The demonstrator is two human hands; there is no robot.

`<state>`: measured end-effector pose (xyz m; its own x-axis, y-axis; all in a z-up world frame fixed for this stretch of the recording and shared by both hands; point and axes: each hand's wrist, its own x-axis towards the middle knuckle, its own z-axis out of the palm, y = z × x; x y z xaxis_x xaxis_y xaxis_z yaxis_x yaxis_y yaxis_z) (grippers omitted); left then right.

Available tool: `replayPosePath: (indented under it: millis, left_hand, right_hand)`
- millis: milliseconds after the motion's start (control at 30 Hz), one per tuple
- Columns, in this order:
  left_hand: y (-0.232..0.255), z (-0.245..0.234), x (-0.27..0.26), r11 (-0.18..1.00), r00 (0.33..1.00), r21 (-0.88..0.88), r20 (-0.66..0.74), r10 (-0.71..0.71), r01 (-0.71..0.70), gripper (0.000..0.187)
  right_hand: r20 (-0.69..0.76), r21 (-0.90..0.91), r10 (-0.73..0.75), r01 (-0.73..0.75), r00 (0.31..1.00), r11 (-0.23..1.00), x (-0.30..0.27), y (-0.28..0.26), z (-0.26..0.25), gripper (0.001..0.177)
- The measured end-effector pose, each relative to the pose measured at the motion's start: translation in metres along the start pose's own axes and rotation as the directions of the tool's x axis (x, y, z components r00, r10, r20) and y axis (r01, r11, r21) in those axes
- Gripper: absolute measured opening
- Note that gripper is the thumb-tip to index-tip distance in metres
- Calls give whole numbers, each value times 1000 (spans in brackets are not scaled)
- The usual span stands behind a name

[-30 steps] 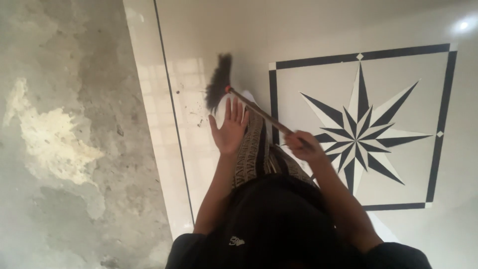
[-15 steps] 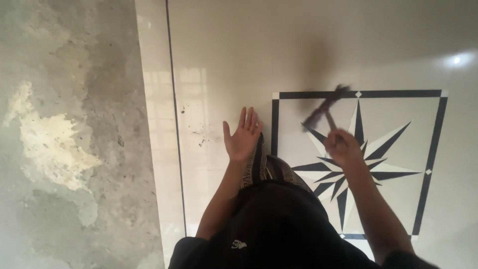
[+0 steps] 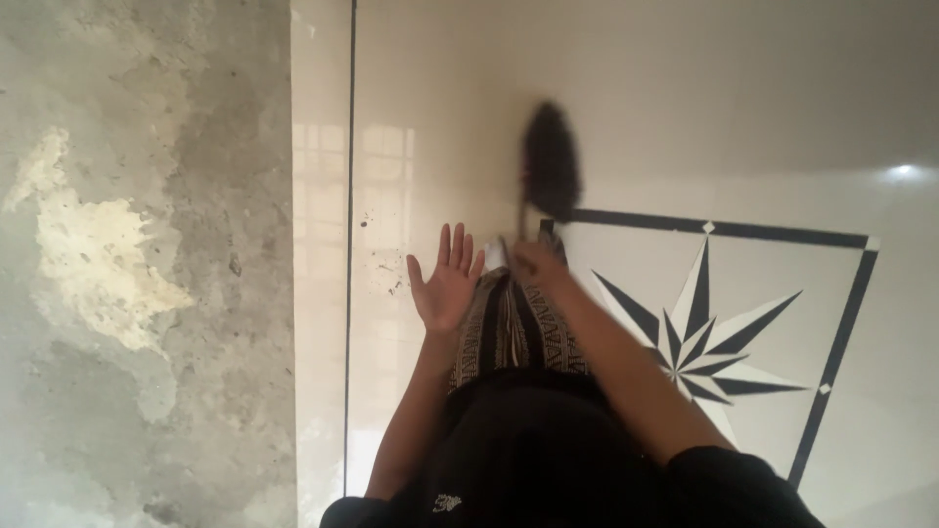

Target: The person sweeps a tiled floor using a brush, moving the bristles across the surface and near the base of a pillar.

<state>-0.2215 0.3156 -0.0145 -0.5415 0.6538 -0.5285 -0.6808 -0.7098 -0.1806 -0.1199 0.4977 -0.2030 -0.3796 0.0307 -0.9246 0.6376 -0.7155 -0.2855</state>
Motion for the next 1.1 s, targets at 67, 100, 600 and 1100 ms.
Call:
replayPosePath:
  millis: [67,100,600,1100]
  left_hand:
    - [-2,-2,4,999,1000,-38,12,8,-7,84]
    - [-4,-3,7,998,999,-65,35,9,-6,84]
    - [-33,43,70,984,990,-143,80,119,-107,84]
    - [-70,87,151,978,982,-194,153,111,-81,82]
  right_hand:
    - [125,-65,1,8,992,998,-1,14,37,21]
    - [187,-97,10,8,982,995,-4,24,47,22]
    - [725,195,89,-327,683,925,-72,-97,-100,15]
    - [-4,48,-50,50,999,998,-132,-278,-156,13]
